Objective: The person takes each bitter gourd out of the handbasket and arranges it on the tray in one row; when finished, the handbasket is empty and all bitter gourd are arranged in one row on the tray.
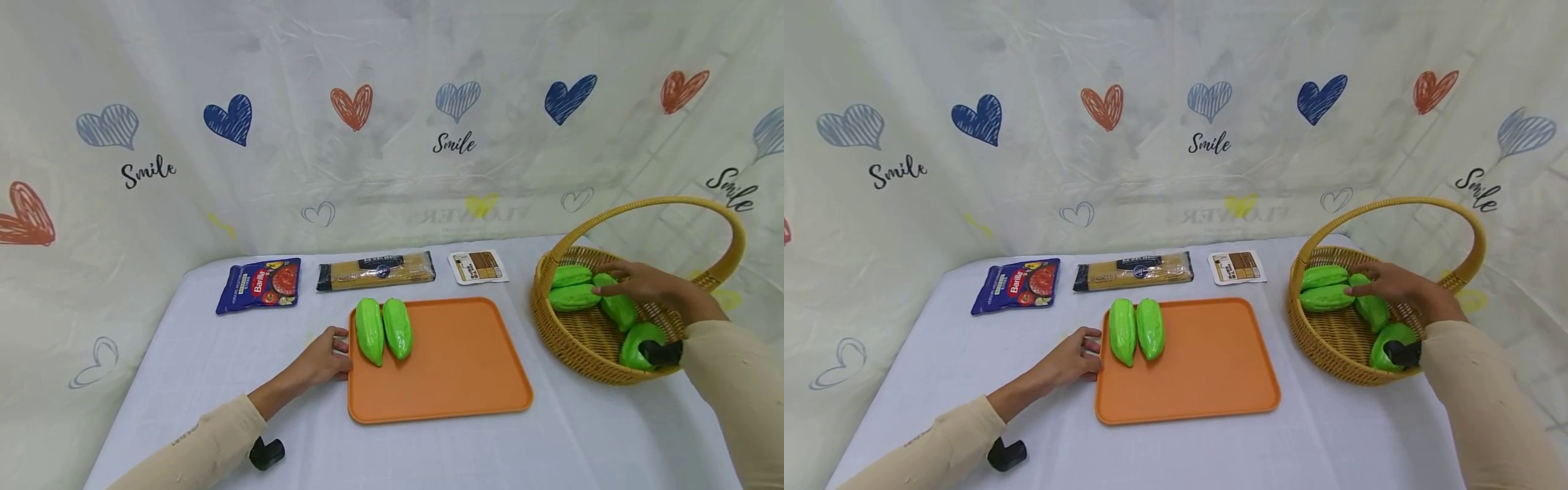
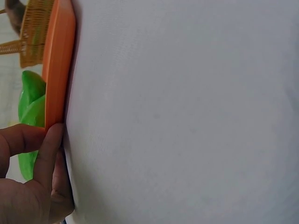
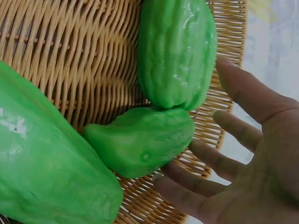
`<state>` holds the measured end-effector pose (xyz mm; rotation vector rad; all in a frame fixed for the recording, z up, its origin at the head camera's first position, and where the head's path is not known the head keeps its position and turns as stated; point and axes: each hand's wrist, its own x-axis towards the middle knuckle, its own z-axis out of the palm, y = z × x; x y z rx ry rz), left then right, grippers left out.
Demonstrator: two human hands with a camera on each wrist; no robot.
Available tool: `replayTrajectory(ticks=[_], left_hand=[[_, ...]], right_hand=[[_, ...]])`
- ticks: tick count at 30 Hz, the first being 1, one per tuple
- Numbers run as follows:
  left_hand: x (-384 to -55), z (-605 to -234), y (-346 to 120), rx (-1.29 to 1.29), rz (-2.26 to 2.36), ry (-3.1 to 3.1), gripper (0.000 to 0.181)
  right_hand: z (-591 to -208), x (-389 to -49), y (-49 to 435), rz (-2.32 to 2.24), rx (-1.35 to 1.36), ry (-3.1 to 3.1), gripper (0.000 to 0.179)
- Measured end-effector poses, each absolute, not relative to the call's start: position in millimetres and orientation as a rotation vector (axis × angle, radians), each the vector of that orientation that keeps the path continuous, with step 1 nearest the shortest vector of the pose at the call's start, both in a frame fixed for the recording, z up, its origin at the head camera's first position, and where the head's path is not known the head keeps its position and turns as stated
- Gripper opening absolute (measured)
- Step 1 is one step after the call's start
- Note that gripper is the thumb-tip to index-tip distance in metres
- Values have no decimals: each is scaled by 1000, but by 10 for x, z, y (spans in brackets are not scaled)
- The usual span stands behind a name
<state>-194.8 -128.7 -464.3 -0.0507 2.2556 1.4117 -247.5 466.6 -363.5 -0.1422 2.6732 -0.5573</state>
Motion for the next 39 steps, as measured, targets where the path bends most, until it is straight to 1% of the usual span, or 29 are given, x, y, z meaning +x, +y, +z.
replayTrajectory(ticks=[13,21,27,32,39], left_hand=[[-1975,-4641,-1289,-43,1390,2258,69],[-1966,-4647,-1272,-50,1417,2253,69],[-1960,-4641,-1257,-57,1410,2251,70],[-1959,-4641,-1255,-60,1407,2255,70],[-1961,-4632,-1262,-62,1404,2261,69]], right_hand=[[-3688,-2509,4813,-506,-151,2702,76],[-3702,-2527,4814,-454,-191,2724,74],[-3733,-2547,4826,-439,-197,2724,79],[-3732,-2559,4816,-452,-148,2697,84],[-3705,-2539,4790,-454,-119,2655,86]])
